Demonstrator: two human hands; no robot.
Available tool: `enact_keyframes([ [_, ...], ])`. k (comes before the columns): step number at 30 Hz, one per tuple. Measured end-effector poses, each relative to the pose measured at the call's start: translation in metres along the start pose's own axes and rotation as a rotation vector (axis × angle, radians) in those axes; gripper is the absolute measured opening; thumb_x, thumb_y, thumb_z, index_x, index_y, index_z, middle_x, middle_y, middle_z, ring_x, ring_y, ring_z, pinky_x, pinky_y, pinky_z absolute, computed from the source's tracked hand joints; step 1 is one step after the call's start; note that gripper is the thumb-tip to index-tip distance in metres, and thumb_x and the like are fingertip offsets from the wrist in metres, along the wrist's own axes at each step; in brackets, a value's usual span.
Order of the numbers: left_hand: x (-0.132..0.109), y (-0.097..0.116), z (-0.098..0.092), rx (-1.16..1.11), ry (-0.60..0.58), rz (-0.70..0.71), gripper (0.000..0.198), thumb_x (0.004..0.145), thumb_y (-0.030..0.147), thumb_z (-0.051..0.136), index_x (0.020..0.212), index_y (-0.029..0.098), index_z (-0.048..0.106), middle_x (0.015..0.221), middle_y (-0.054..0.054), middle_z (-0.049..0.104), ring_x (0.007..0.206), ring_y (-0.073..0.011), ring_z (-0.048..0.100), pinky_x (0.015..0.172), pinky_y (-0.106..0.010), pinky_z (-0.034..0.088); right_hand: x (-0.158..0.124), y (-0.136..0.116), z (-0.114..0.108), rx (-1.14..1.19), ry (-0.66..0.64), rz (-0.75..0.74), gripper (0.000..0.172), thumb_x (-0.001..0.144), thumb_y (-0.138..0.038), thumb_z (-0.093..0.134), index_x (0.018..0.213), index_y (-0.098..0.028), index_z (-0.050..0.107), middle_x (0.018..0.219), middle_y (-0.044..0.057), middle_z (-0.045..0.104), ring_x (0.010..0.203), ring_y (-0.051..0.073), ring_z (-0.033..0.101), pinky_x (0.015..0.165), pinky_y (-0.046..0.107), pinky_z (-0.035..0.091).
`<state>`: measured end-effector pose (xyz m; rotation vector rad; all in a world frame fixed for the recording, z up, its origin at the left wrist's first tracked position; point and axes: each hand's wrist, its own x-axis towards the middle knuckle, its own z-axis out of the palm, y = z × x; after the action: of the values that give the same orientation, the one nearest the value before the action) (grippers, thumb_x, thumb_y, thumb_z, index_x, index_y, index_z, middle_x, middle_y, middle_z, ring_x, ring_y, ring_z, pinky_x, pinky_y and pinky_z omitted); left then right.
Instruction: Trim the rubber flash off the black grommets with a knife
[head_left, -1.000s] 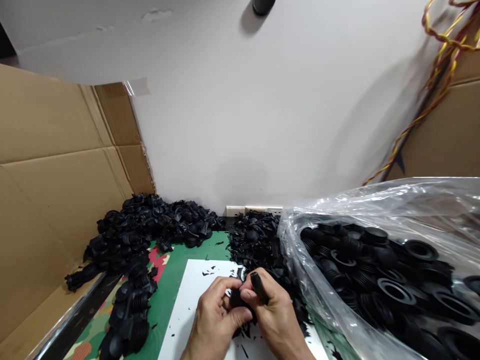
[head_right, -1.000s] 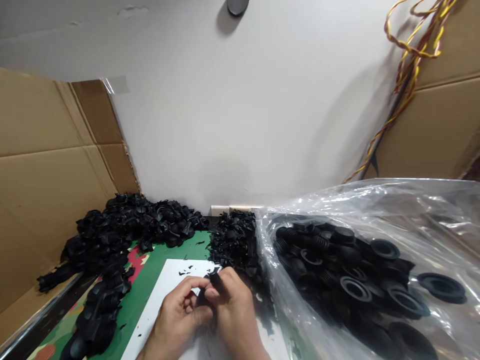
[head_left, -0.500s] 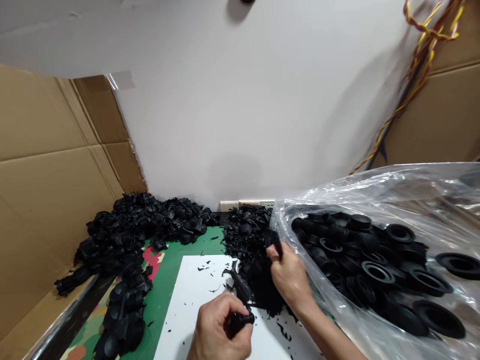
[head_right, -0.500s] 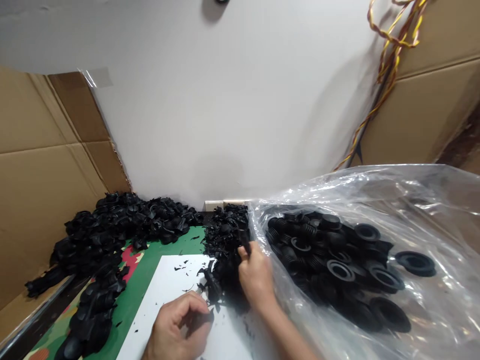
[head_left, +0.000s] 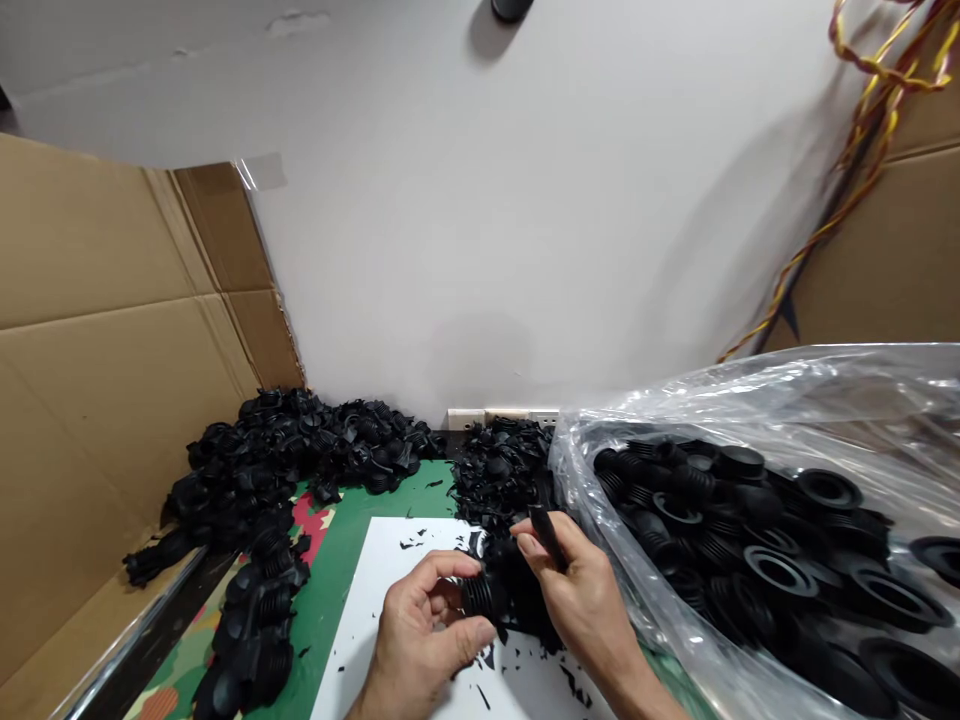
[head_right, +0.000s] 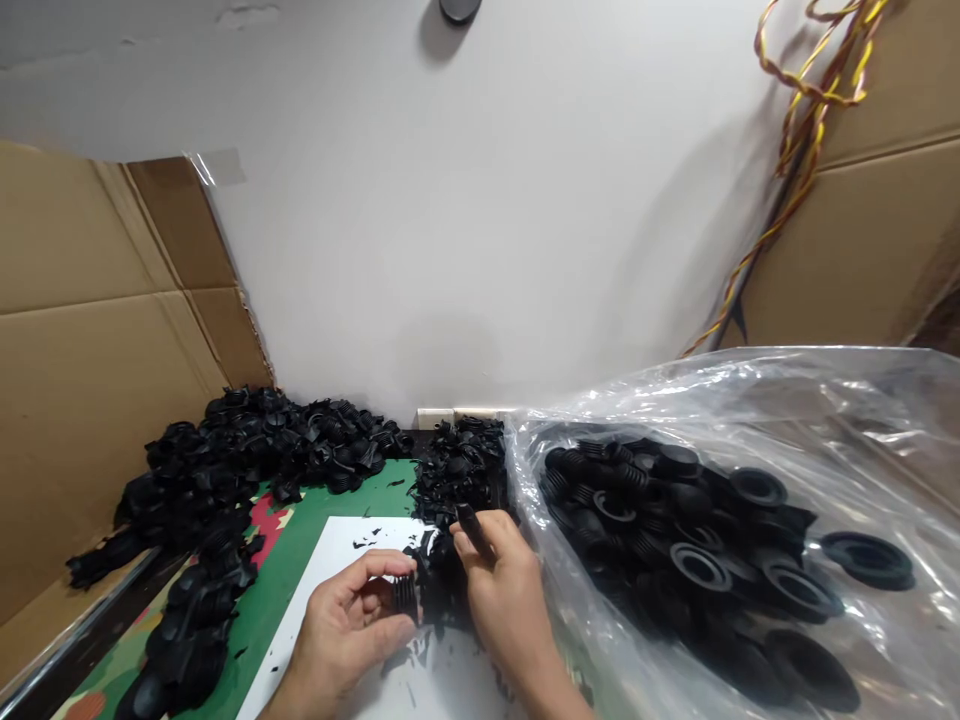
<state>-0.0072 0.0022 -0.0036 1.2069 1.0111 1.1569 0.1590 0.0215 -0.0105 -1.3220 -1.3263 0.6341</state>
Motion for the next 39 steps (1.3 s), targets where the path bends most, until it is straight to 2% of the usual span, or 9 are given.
enact_keyframes([
  [5,0.002,0.003,-0.001,0.002,0.064,0.046,0.031,0.05,0.005,0.074,0.079,0.017,0.071,0.079,-0.001,0.062,0.061,-0.0123,0.055,0.056,-0.022,0.046,-0.006,-0.015,0.002,0.101,-0.117,0.008,0.026,0.077,-0.037,0.052,0.062,-0.018,0.061,0.057,-0.001,0.052,0.053,0.015,0.047,0.05,0.025,0.038],
  [11,0.004,-0.001,-0.004,0.039,0.127,0.099,0.03,0.049,0.003,0.075,0.075,0.017,0.073,0.078,-0.001,0.063,0.066,-0.0153,0.057,0.061,-0.023,0.046,-0.01,-0.018,0.003,0.151,-0.202,0.063,0.024,0.076,-0.036,0.053,0.064,-0.018,0.063,0.059,-0.001,0.052,0.055,0.015,0.045,0.052,0.025,0.036],
  [15,0.004,-0.002,-0.005,0.118,0.174,0.141,0.033,0.048,0.0,0.075,0.075,0.018,0.073,0.082,-0.002,0.064,0.071,-0.0173,0.058,0.064,-0.024,0.046,-0.011,-0.021,0.005,0.175,-0.368,0.184,0.027,0.074,-0.042,0.052,0.06,-0.018,0.053,0.057,-0.003,0.043,0.056,0.014,0.039,0.053,0.026,0.032],
  [18,0.004,-0.001,-0.005,0.157,0.164,0.161,0.033,0.048,0.001,0.077,0.075,0.019,0.073,0.083,-0.002,0.065,0.073,-0.0184,0.059,0.065,-0.024,0.047,-0.012,-0.024,0.007,0.175,-0.445,0.19,0.027,0.073,-0.042,0.051,0.059,-0.02,0.044,0.059,-0.003,0.04,0.058,0.014,0.037,0.055,0.026,0.031],
  [24,0.002,0.0,-0.001,0.056,0.14,0.098,0.023,0.062,0.017,0.077,0.084,0.02,0.072,0.087,-0.002,0.065,0.065,-0.0141,0.058,0.06,-0.023,0.047,-0.016,-0.024,0.011,0.146,-0.405,0.086,0.027,0.078,-0.043,0.041,0.063,-0.021,0.042,0.064,-0.001,0.044,0.062,0.016,0.04,0.056,0.026,0.033],
  [28,0.004,-0.001,-0.003,-0.017,0.092,-0.024,0.031,0.061,0.031,0.081,0.085,0.014,0.071,0.061,0.0,0.062,0.053,-0.0112,0.052,0.047,-0.019,0.04,-0.019,-0.024,0.013,0.081,-0.325,0.077,0.024,0.077,-0.039,0.043,0.061,-0.021,0.043,0.064,-0.001,0.047,0.061,0.017,0.043,0.055,0.026,0.034],
  [31,0.007,-0.002,-0.007,-0.143,0.103,-0.136,0.034,0.062,0.039,0.079,0.082,0.012,0.07,0.051,0.001,0.059,0.043,-0.0081,0.047,0.04,-0.017,0.035,-0.018,-0.022,0.01,0.108,-0.274,0.113,0.024,0.079,-0.037,0.042,0.061,-0.022,0.043,0.061,-0.001,0.046,0.059,0.016,0.041,0.054,0.026,0.034],
  [35,0.009,0.0,-0.008,-0.356,0.022,-0.241,0.028,0.071,0.039,0.073,0.072,0.011,0.069,0.046,-0.002,0.059,0.04,-0.0074,0.048,0.039,-0.016,0.036,-0.013,-0.018,0.007,0.196,-0.234,0.2,0.03,0.079,-0.046,0.042,0.061,-0.022,0.04,0.059,-0.004,0.039,0.057,0.015,0.038,0.054,0.026,0.033],
  [39,0.009,0.0,-0.005,-0.424,0.001,-0.269,0.025,0.07,0.034,0.074,0.078,0.01,0.071,0.051,-0.003,0.062,0.04,-0.0081,0.05,0.038,-0.016,0.038,-0.011,-0.02,0.01,0.203,-0.219,0.191,0.035,0.075,-0.052,0.046,0.06,-0.021,0.044,0.059,-0.002,0.042,0.058,0.016,0.039,0.054,0.027,0.034],
])
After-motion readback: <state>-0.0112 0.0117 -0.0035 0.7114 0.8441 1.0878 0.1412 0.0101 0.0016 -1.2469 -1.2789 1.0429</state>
